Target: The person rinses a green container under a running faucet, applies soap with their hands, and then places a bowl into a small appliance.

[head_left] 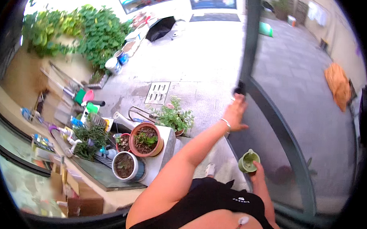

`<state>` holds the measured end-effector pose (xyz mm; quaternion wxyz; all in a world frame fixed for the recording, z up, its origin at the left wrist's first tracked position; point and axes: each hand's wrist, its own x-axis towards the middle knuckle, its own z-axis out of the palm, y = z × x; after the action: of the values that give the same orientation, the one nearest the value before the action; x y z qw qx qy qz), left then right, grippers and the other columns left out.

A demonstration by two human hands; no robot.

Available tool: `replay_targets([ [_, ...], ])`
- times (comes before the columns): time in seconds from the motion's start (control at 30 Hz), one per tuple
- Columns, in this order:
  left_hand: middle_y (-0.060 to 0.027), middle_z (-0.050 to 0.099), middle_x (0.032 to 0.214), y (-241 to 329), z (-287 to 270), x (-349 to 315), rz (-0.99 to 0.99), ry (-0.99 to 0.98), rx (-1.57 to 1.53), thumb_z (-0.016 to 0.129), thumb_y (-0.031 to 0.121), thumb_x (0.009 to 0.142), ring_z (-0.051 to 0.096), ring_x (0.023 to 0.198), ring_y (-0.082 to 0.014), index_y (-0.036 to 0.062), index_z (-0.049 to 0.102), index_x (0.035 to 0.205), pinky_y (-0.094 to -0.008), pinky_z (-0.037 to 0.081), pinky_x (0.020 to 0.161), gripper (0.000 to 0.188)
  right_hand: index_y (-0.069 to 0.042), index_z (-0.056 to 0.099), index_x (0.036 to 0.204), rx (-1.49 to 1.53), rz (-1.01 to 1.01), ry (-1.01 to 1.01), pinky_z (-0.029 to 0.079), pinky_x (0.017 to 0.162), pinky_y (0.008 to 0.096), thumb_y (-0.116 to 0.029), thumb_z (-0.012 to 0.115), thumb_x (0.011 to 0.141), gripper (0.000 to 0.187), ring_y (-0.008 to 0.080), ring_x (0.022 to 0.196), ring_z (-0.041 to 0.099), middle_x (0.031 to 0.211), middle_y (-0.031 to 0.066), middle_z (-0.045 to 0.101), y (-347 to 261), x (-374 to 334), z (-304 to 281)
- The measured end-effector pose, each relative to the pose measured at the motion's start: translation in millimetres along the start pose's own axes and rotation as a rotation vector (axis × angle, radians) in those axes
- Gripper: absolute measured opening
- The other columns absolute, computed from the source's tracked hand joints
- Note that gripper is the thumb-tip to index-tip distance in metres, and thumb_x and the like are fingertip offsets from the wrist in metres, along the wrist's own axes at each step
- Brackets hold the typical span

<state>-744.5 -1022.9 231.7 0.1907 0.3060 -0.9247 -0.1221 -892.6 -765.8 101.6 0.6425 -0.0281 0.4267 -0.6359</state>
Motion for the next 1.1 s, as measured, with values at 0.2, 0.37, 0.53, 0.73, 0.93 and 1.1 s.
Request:
replay_targets([
  [0.2, -0.0187, 0.01, 0.15, -4, -10, 127, 0.118, -0.248, -0.03, 0.058, 0.064, 0.071, -0.004, 0.14, -0.0333, 0.0046, 0.037, 0.136, -0.0495, 0.025, 0.102, 0.091, -0.006, 0.048, 0.121, 0.052, 0.17, 0.105, 0.046, 0.089, 0.0466, -0.024, 0.056, 0.084, 0.042, 0.0295, 0.104, 0.056, 0.12, 0.0116, 0.054, -19, 184, 79],
  [0.37, -0.0139, 0.017, 0.149, -18, 23, 213, 0.376, -0.368, -0.19, 0.051, 0.065, 0.076, 0.0, 0.14, -0.0306, 0.0074, 0.033, 0.139, -0.0498, 0.033, 0.095, 0.088, -0.006, 0.048, 0.121, -0.023, -0.124, -0.08, 0.047, 0.088, 0.044, -0.033, 0.06, 0.084, 0.049, 0.0281, 0.103, 0.056, 0.118, 0.0105, 0.055, -79, 296, 120],
  [0.53, -0.0163, 0.024, 0.146, -83, 57, 266, 0.671, -0.316, -0.603, 0.054, 0.063, 0.075, 0.018, 0.137, -0.032, 0.0083, 0.032, 0.139, -0.0455, 0.037, 0.096, 0.087, -0.006, 0.047, 0.123, -0.016, -0.041, 0.004, 0.046, 0.088, 0.0446, -0.03, 0.059, 0.082, 0.049, 0.0284, 0.104, 0.056, 0.118, 0.0109, 0.055, -123, 413, 125],
  [0.73, -0.0183, 0.046, 0.129, -357, 31, 261, -0.136, -0.146, -0.448, 0.066, 0.027, 0.078, 0.045, 0.117, -0.0354, 0.0089, 0.044, 0.128, -0.0424, 0.037, 0.098, 0.057, -0.006, 0.045, 0.124, 0.112, 0.055, 0.232, 0.045, 0.089, 0.0458, -0.026, 0.059, 0.08, 0.05, 0.029, 0.105, 0.054, 0.119, 0.0115, 0.053, -164, 576, 173],
  [0.93, -0.0224, 0.061, 0.105, -576, -11, 102, -1.179, -0.356, -0.14, 0.058, 0.051, 0.076, 0.057, 0.099, -0.0368, 0.0023, 0.061, 0.105, -0.0429, 0.045, 0.085, 0.057, -0.009, 0.046, 0.124, 0.188, 0.008, 0.349, 0.045, 0.089, 0.0438, -0.023, 0.058, 0.077, 0.051, 0.0292, 0.106, 0.052, 0.12, 0.0117, 0.052, -231, 724, 267],
  [1.1, -0.0143, 0.055, 0.123, -702, 21, -9, -1.173, -1.097, -0.037, 0.058, 0.049, 0.077, 0.053, 0.113, -0.0303, 0.0079, 0.061, 0.114, -0.0406, 0.042, 0.095, 0.055, -0.011, 0.047, 0.123, 0.237, -0.026, 0.309, 0.045, 0.088, 0.0431, -0.025, 0.058, 0.076, 0.05, 0.0277, 0.105, 0.054, 0.119, 0.011, 0.053, -245, 865, 327],
])
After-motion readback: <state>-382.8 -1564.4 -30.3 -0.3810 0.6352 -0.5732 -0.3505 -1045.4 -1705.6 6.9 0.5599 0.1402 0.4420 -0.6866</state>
